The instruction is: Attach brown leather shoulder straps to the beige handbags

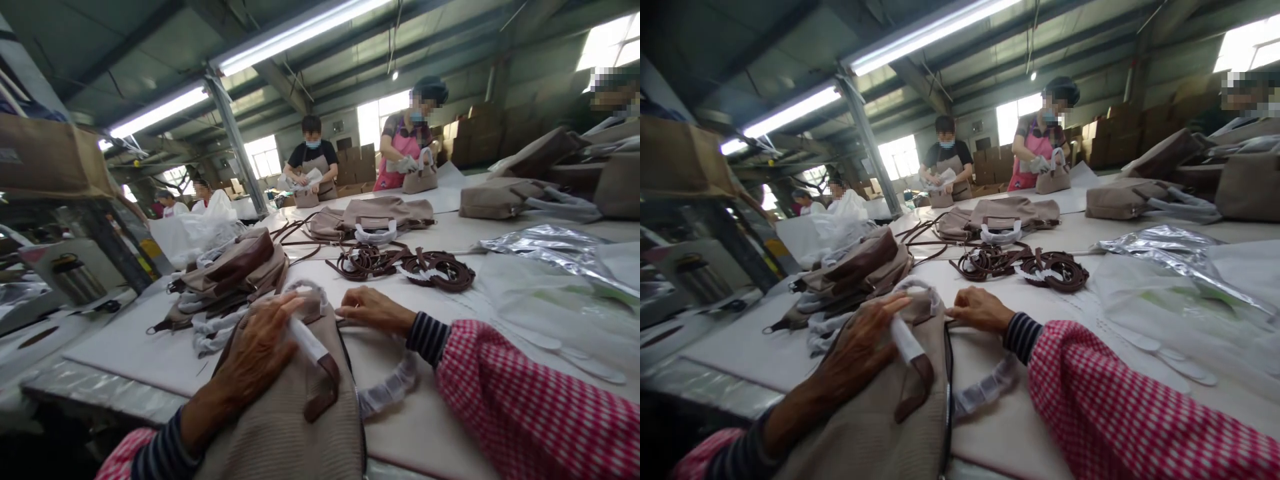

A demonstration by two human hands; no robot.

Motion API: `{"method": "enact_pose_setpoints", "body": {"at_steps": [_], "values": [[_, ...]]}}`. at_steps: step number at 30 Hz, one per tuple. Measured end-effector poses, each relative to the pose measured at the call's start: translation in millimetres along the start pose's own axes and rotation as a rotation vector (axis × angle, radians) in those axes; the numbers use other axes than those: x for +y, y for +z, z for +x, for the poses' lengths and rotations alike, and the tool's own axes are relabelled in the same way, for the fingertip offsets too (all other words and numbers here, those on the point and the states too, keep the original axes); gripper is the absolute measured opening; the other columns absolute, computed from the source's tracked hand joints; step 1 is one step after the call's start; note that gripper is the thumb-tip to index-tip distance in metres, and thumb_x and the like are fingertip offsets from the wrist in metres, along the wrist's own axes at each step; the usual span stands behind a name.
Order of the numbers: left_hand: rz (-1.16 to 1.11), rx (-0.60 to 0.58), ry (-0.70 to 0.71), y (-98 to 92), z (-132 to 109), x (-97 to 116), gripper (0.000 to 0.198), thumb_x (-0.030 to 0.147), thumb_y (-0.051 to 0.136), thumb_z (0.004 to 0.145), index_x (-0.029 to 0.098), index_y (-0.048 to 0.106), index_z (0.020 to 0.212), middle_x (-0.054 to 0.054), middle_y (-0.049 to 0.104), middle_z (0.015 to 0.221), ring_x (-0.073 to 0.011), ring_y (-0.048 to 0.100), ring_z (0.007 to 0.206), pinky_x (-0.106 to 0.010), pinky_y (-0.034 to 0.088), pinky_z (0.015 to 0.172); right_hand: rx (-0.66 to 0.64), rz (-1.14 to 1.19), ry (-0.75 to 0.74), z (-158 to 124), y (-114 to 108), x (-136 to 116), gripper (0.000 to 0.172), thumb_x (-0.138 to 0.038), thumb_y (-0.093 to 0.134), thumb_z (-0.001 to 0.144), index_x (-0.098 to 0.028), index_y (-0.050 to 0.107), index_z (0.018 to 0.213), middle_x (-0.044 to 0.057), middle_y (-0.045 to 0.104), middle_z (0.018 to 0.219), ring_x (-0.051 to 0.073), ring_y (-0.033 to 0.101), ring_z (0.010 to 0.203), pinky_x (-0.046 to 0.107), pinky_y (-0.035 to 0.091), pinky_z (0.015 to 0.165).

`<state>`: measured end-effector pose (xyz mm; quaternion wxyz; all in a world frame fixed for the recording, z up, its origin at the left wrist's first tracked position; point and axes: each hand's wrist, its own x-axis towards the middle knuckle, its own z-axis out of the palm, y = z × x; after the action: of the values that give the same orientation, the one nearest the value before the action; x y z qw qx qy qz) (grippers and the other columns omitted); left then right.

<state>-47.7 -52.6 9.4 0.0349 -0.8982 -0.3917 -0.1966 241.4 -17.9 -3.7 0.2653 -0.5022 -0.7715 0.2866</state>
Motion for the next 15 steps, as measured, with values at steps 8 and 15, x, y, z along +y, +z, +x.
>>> {"method": "enact_pose_setpoints", "body": {"at_steps": [8, 15], "values": [[-0.193, 0.208, -0.584, 13.6, -62.9, -53.0, 0.084, 0.065, 0.065, 0.083, 0.038, 0.035, 0.156, -0.006, 0.051, 0.157, -0.0400, 0.053, 0.140, -0.059, 0.051, 0.112, -0.146, 0.032, -0.048, 1.9, 8.8, -4.7, 0.052, -0.059, 0.071, 0.085, -0.016, 0.075, 0.113, 0.009, 0.073, 0.098, 0.025, 0.067, 0.089, 0.037, 0.052, 0.081], [-0.521, 0.254, -0.712, 22.3, -57.6, -54.2, 0.080, 0.062, 0.071, 0.078, 0.032, 0.045, 0.147, -0.009, 0.061, 0.148, -0.0373, 0.055, 0.139, -0.059, 0.047, 0.116, -0.390, 0.883, 0.075, 14.1, 33.0, -28.8, 0.030, -0.027, 0.084, 0.068, -0.019, 0.079, 0.097, 0.003, 0.076, 0.098, 0.020, 0.070, 0.096, 0.032, 0.054, 0.094]]}}
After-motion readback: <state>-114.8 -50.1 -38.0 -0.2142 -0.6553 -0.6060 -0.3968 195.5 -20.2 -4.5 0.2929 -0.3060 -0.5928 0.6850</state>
